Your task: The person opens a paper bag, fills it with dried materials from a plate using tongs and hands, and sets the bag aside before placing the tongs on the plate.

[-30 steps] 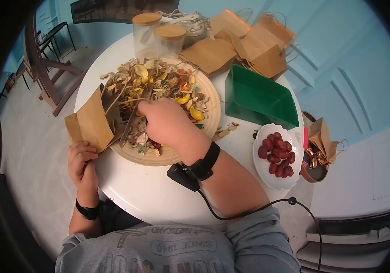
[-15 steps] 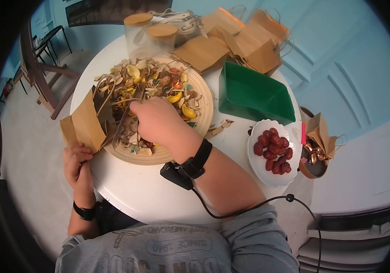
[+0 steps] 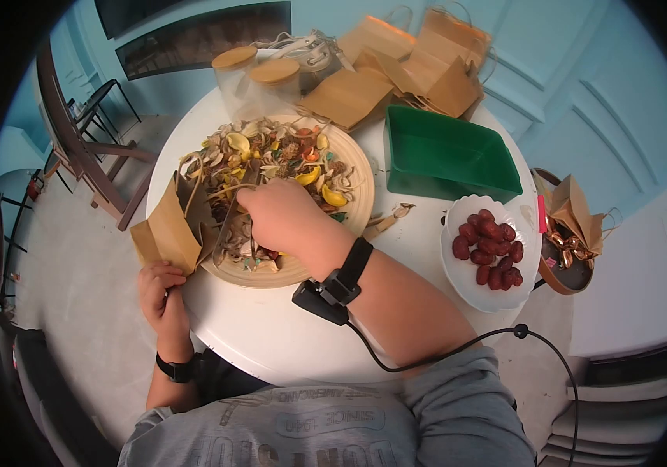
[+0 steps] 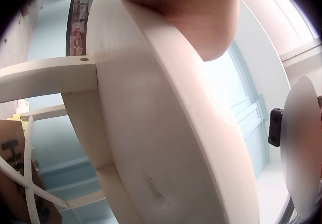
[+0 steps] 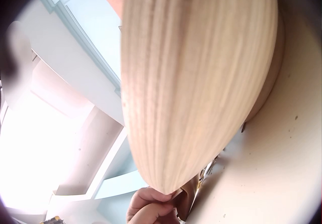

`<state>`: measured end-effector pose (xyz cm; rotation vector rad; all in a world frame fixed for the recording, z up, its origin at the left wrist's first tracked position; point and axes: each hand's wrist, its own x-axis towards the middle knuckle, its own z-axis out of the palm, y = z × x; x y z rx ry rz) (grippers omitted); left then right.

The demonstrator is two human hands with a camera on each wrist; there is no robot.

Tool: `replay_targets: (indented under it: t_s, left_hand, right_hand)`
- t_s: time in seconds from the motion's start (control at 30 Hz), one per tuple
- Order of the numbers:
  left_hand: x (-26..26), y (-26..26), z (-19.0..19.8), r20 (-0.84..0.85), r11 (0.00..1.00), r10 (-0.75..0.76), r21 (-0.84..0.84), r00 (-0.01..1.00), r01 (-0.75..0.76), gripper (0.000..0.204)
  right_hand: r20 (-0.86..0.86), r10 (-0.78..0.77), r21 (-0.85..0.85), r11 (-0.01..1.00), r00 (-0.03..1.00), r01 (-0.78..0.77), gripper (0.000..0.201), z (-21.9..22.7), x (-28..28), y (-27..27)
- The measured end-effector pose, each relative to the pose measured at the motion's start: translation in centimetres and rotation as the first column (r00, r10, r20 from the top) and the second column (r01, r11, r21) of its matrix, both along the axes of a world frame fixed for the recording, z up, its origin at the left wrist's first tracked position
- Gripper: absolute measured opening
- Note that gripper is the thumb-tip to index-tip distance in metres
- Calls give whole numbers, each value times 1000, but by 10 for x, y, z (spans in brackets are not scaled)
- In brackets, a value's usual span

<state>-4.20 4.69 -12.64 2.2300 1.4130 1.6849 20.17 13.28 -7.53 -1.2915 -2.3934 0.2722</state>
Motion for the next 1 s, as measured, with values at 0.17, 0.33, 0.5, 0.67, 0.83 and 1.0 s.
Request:
replay_targets:
  t_s: [0.17,0.33,0.5,0.67,0.83,1.0]
  left_hand:
    - [0,0,1,3,1000,-1,-3,1000,1,19]
    - [0,0,2,-3,1000,-2,0,1000,2,19]
    - [1,0,3,1,1000,-5,0,1000,5,19]
    - [0,1,1,4,1000,-12,1,1000,12,19]
    - [0,0,2,3,1000,-6,4,1000,6,19]
    - [0,1,1,6,1000,-9,7,1000,9,19]
  right_hand:
    - [-10,18,32,999,1000,-17,19,-2,0,1]
    - [-12,7,36,999,1000,-6,21,-1,0,1]
    - [-4,9,25,1000,1000,-9,20,1,0,0]
    - [10,13,37,999,1000,-13,20,0,0,1]
    - [-6,11,56,998,1000,-11,20,0,0,0]
    - [-10,13,37,999,1000,-12,20,0,0,0]
